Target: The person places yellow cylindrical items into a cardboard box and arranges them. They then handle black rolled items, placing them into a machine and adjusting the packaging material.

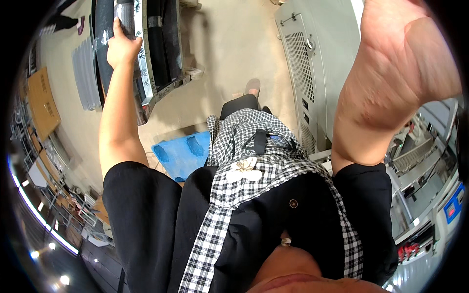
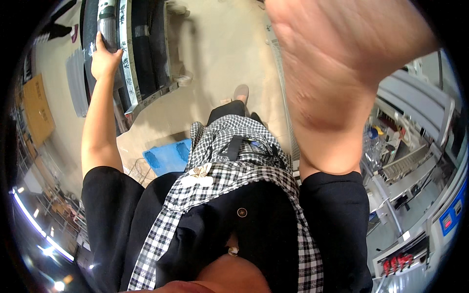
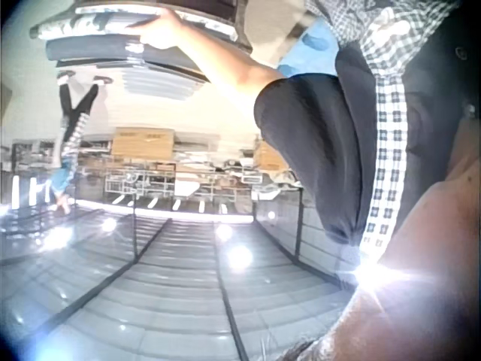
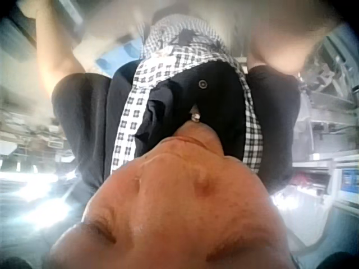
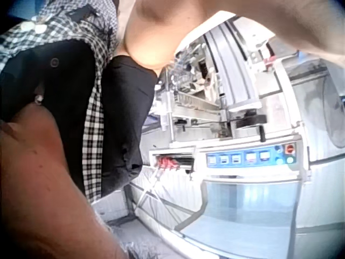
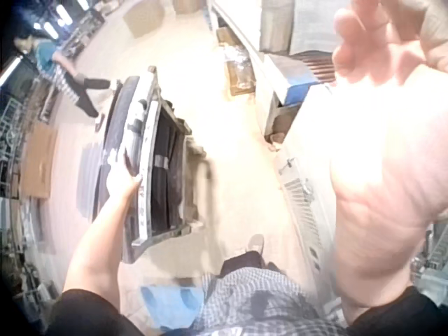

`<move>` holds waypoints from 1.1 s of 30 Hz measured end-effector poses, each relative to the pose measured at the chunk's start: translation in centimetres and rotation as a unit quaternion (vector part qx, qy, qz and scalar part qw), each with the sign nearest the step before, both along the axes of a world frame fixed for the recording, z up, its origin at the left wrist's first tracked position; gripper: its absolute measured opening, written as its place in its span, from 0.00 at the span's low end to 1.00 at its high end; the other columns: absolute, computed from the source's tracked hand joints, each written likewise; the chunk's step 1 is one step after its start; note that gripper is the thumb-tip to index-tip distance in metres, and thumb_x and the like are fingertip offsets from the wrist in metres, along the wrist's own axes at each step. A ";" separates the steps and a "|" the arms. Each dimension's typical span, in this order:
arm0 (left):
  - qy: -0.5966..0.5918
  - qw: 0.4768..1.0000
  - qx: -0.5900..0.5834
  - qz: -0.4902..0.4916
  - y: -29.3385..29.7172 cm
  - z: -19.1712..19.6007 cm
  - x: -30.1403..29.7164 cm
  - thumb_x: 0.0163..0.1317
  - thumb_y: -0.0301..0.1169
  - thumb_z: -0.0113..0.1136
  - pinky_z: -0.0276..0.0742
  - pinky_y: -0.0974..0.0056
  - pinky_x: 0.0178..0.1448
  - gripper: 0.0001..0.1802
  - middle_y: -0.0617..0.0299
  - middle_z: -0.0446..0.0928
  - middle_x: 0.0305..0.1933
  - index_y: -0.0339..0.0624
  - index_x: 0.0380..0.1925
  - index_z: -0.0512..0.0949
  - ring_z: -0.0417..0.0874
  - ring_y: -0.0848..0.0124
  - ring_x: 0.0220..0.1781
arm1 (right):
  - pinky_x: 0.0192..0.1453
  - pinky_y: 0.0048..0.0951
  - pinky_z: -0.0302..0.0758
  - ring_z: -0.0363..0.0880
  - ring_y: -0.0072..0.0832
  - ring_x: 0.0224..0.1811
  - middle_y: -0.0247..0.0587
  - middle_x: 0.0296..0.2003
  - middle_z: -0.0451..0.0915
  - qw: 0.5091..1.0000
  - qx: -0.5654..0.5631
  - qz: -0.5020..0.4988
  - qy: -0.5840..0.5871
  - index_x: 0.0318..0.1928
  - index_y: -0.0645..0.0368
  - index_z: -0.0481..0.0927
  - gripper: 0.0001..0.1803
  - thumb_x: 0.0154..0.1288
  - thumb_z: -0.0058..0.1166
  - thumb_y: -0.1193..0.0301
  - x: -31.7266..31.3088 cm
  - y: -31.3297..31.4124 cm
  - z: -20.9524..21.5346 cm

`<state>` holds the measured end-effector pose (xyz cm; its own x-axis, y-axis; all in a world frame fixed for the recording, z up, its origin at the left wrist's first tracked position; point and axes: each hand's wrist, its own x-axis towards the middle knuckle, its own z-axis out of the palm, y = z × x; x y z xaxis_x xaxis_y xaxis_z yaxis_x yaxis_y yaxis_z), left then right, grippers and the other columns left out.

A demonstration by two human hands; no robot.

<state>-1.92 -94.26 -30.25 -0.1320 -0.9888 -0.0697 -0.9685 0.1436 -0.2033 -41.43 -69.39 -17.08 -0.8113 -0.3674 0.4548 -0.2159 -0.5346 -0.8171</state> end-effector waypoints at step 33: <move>0.009 0.993 -0.005 0.122 1.1 -9.5 9.5 0.48 0.47 0.69 0.78 0.51 0.55 0.38 0.47 0.81 0.48 0.43 0.56 0.67 0.83 0.51 0.51 | 0.49 0.26 0.66 0.69 0.26 0.39 0.40 0.35 0.74 0.968 0.195 0.118 -0.103 0.47 0.64 0.73 0.08 0.71 0.45 0.75 9.0 19.6 -3.8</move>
<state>7.54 -93.17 -39.72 0.1095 -0.9922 -0.0592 -0.9777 -0.0968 -0.1865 -32.43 -49.74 -20.89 -0.7434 -0.6638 0.0815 0.0642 -0.1921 -0.9793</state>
